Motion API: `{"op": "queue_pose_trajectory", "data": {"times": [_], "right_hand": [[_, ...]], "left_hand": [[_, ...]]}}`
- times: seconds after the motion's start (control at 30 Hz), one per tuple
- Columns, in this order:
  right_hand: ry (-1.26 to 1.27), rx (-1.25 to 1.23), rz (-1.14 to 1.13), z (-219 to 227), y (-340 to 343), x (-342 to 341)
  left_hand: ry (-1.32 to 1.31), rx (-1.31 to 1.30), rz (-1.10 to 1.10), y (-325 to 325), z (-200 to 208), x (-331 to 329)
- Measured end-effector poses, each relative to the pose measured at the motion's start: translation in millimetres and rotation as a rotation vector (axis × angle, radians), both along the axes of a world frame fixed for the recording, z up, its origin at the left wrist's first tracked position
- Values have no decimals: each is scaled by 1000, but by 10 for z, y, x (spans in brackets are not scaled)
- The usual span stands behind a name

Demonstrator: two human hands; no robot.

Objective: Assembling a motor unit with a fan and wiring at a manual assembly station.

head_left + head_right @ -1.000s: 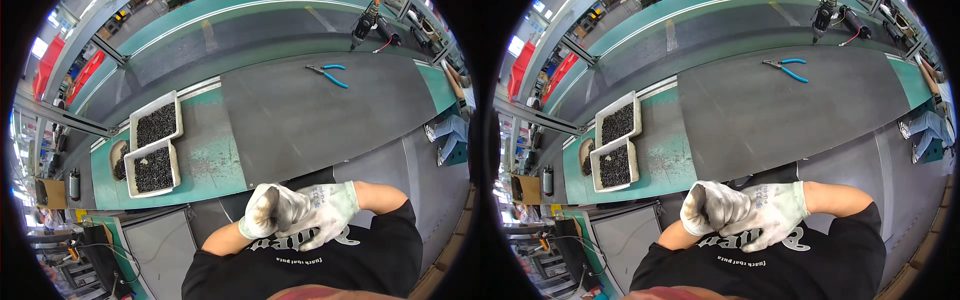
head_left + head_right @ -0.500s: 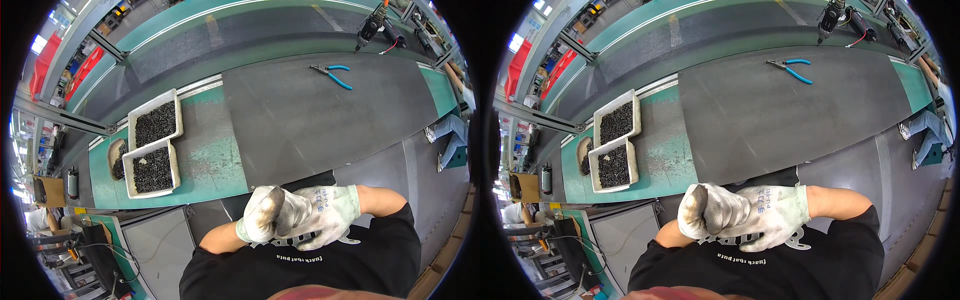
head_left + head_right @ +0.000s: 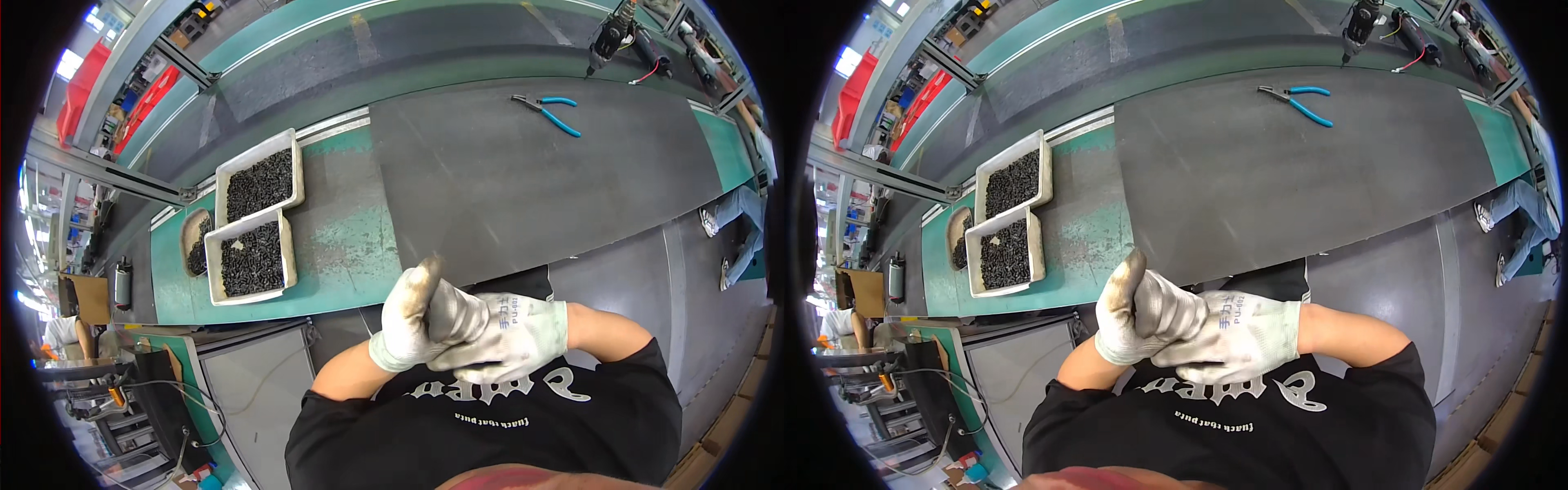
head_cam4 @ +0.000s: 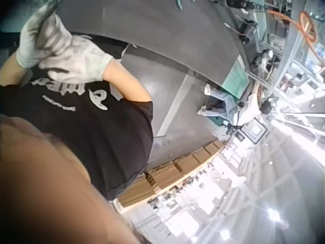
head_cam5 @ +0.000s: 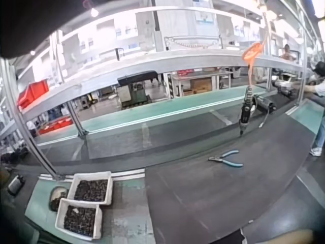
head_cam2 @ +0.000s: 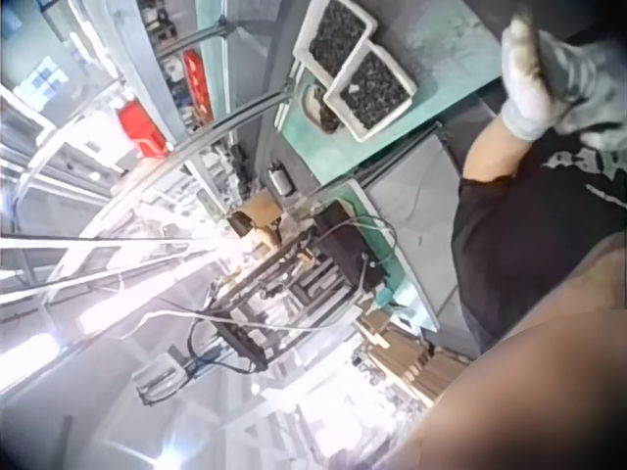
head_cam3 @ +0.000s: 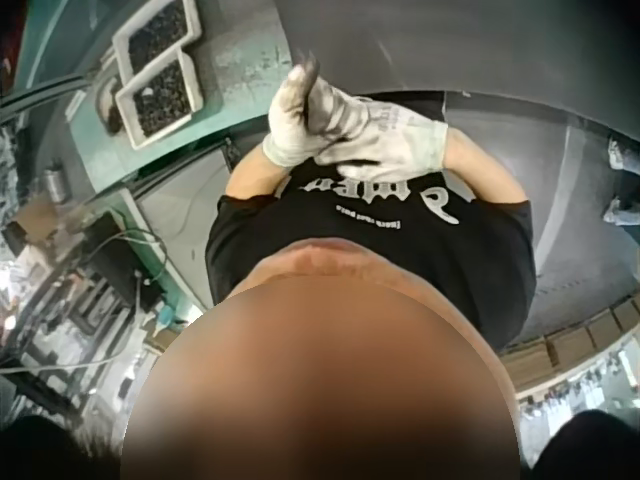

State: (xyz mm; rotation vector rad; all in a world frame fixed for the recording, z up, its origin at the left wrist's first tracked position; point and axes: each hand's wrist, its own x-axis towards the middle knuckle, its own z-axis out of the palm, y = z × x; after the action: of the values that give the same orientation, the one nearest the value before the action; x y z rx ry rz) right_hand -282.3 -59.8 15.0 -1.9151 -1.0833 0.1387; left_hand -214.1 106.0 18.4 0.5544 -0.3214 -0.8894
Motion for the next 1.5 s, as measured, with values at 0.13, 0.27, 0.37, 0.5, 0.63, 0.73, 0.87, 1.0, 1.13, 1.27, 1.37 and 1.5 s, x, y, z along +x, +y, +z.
{"op": "queue_pose_trajectory", "data": {"times": [0.13, 0.27, 0.37, 0.5, 0.63, 0.73, 0.87, 1.0, 1.13, 1.27, 1.37, 1.5], "right_hand": [[10, 33, -38, -75, 73, -61], [108, 100, -165, -155, 173, -68], [248, 115, -192, -221, 261, -88], [154, 201, -231, -479, 311, -235], [-22, 209, -305, -474, 309, -196], [0, 334, -391, -304, 301, -159], [279, 345, -348, -153, 107, -92], [52, 83, -266, -259, 75, -87], [659, -209, -165, 48, 174, -151], [430, 19, -220, -10, 197, -229], [475, -82, -188, 134, 239, -252], [262, -79, -180, -109, 218, -300]], "left_hand": [[44, -13, 24, 35, -56, -61], [123, 16, 41, 24, -76, 51], [159, 86, -28, 29, -131, 131], [201, 184, -30, 27, -197, 37], [-172, -58, -46, 92, -349, 90], [-246, -206, 224, -15, -187, 180], [-126, -81, 238, 75, -51, -5], [-118, -73, -122, 255, -127, -54], [-119, -373, -255, 159, -153, -79], [-158, -22, -138, 148, -81, -149], [-289, -71, -175, 197, 75, -184], [-382, -93, -111, 268, -26, -258]]}}
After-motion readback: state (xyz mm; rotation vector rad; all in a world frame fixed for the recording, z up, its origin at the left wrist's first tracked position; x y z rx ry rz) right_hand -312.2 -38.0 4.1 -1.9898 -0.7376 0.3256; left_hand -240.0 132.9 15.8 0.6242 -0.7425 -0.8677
